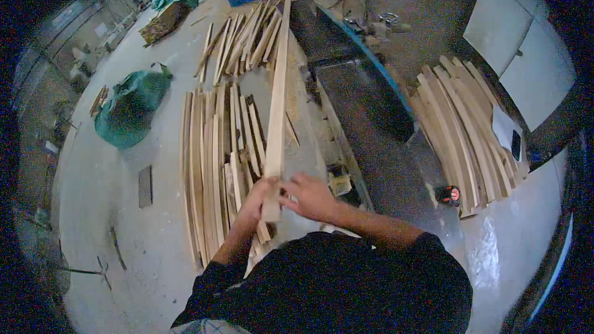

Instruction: Smoothing wooden planks using a jointer machine in a factory.

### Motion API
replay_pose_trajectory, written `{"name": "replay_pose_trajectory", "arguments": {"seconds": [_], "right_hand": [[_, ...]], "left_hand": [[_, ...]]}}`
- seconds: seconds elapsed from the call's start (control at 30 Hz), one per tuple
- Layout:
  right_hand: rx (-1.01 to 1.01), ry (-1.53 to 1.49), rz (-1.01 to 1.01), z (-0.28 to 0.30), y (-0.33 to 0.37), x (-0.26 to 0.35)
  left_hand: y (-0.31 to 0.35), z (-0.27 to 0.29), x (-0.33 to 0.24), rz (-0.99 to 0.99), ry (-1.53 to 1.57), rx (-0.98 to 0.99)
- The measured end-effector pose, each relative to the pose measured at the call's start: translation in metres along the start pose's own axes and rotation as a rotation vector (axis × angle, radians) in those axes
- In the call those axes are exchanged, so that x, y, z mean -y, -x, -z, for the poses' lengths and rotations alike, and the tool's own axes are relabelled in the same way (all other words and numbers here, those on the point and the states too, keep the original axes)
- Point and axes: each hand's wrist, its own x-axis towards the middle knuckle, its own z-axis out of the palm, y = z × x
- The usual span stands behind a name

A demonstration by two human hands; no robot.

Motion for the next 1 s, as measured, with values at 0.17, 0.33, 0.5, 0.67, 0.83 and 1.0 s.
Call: {"name": "replay_pose_trajectory", "arguments": {"seconds": [0.17,0.33,0.5,0.67,0.83,1.0], "right_hand": [[-0.05,-0.411,-0.447,-0.065,-0.074,-0.026],[0.043,-1.332,-0.956,-0.129,-0.162,-0.061],[-0.02,-1.915,-1.034,-0.197,-0.26,-0.087],[-0.02,-1.404,-1.16,-0.287,-0.263,-0.045],[0.091,-1.474,-1.311,-0.316,-0.235,0.033],[0.137,-1.605,-1.48,-0.333,-0.23,0.075]], "left_hand": [[0.11,0.068,0.008,-0.061,-0.148,0.192],[0.237,0.107,0.028,0.081,0.006,-0.057],[0.328,0.119,0.061,-0.04,-0.51,-0.273],[0.402,0.139,0.127,0.315,-1.259,-0.964],[0.445,0.164,0.222,0.504,-1.403,-1.1],[0.433,0.142,0.288,0.8,-1.213,-1.762]]}}
